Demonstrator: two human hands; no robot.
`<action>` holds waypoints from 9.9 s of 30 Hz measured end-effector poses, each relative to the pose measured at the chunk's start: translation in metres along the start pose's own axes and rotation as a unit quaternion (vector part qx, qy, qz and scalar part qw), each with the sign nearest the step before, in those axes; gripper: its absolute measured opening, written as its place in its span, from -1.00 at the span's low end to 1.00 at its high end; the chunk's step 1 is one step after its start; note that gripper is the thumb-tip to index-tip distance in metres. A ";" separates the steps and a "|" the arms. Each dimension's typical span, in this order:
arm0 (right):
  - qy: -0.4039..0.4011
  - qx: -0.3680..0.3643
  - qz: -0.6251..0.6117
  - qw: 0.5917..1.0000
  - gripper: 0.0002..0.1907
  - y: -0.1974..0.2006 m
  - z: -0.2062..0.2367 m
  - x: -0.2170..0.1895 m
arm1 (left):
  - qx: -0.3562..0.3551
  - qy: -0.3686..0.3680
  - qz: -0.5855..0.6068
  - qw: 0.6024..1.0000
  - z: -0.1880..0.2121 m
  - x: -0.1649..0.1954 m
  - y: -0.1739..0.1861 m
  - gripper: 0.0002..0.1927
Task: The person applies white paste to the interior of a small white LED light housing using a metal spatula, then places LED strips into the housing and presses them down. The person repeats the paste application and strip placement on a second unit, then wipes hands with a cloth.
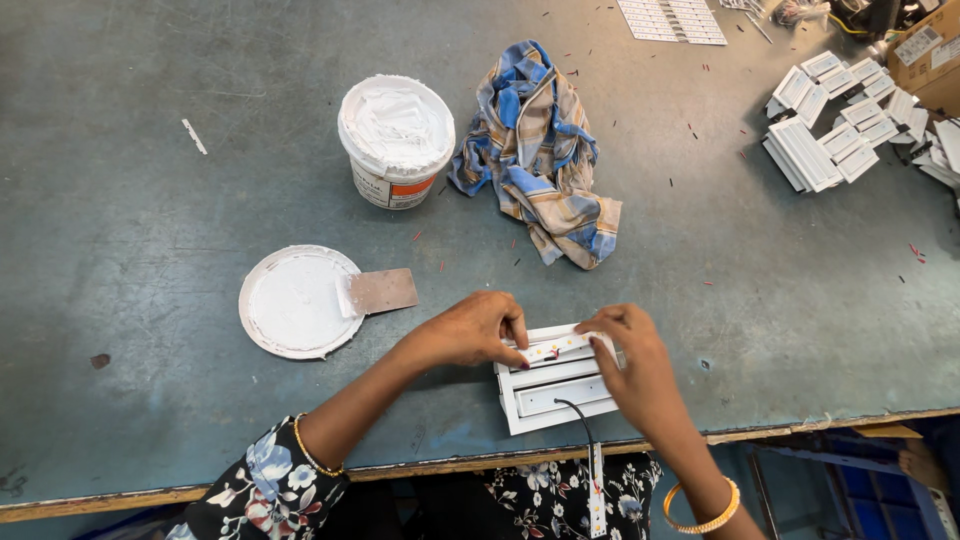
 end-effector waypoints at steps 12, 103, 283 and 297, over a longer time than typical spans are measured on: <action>0.046 -0.021 -0.057 0.997 -0.52 -0.019 0.013 -0.040 | 0.000 -0.012 -0.001 1.000 0.002 -0.002 -0.003 -0.67; 0.121 -0.013 0.155 0.980 -0.74 -0.055 -0.189 -0.079 | -0.020 -0.070 0.032 0.997 0.034 -0.038 0.022 -0.69; -0.187 -0.030 -0.295 0.936 -0.60 -0.159 0.244 0.182 | 0.132 -0.178 -0.148 0.964 0.019 0.080 -0.184 -0.72; -0.223 0.050 -0.680 0.696 -0.36 -0.183 0.261 0.185 | 0.078 -0.178 -0.040 0.980 0.032 0.068 -0.181 -0.70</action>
Point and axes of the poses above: each hand's wrist, its own z-axis away from the middle knuckle, its own y-axis out of the back of the hand, x = y × z, the point moved 7 cm from there along -z, towards the middle knuckle, and after that the axes turned 6 degrees about z, right-handed, at the moved point
